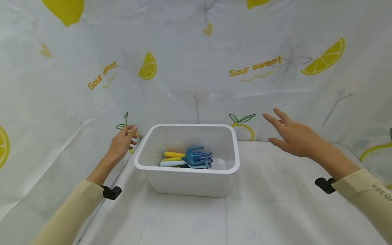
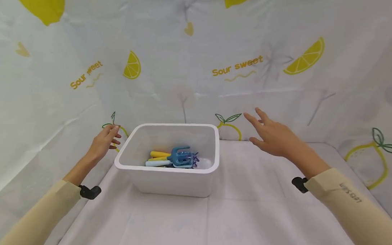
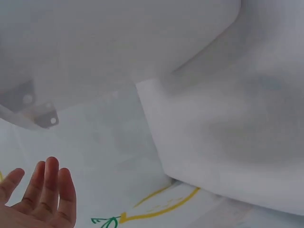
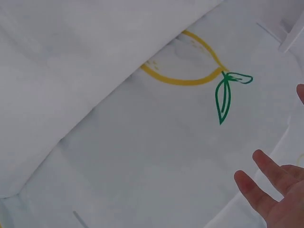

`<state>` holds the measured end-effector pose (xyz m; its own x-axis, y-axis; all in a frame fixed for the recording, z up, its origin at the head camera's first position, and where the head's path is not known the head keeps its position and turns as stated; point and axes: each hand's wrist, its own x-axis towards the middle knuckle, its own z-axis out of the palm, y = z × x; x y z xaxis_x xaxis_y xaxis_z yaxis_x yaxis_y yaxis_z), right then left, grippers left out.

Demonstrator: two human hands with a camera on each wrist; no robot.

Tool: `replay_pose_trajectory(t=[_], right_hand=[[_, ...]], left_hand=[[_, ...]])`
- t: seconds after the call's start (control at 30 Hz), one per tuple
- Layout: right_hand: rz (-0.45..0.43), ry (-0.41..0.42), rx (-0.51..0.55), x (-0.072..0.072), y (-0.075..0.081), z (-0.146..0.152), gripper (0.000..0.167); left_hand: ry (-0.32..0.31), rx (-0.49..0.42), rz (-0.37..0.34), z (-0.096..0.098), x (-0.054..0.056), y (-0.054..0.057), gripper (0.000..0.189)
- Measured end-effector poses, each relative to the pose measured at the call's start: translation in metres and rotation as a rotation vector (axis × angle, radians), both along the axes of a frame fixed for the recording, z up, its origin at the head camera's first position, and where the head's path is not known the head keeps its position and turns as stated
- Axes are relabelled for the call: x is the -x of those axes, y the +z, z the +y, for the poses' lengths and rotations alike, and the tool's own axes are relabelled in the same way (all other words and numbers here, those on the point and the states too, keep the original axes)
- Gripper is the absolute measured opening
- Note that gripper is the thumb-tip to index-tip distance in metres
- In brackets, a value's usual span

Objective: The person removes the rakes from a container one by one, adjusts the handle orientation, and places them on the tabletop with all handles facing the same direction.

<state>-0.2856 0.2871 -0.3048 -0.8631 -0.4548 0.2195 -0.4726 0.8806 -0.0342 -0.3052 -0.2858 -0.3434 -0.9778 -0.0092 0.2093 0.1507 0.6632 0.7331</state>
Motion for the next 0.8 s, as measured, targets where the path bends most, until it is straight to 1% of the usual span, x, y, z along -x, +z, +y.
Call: replay_pose_trajectory(t=[0.13,0.27,0.33,0.4,0.5,0.57,0.7,0.8], right_hand=[[0.008,0.039,0.003,-0.005,0.001,-0.011,0.083],[0.033,0.088,-0.001,-0.008,0.002,-0.022,0.081],[0.048,0.106,0.002,-0.009,0.003,-0.028,0.08],[0.055,0.12,0.008,-0.011,0.004,-0.033,0.079],[0.059,0.139,0.019,-0.012,0.004,-0.042,0.078],[0.054,0.151,0.03,-0.013,0.003,-0.048,0.077],[0.051,0.166,0.036,-0.013,0.003,-0.059,0.076],[0.043,0.166,0.027,-0.013,0.005,-0.065,0.077]], left_hand=[[0.01,-0.059,-0.035,0.002,-0.005,-0.008,0.065],[0.029,-0.163,-0.094,0.007,-0.01,-0.015,0.061],[0.038,-0.224,-0.112,0.011,-0.012,-0.017,0.057],[0.041,-0.26,-0.129,0.015,-0.013,-0.02,0.053],[0.052,-0.279,-0.144,0.021,-0.015,-0.022,0.048],[0.058,-0.267,-0.148,0.023,-0.017,-0.024,0.046],[0.056,-0.252,-0.137,0.028,-0.02,-0.027,0.045],[0.052,-0.27,-0.131,0.031,-0.02,-0.029,0.045]])
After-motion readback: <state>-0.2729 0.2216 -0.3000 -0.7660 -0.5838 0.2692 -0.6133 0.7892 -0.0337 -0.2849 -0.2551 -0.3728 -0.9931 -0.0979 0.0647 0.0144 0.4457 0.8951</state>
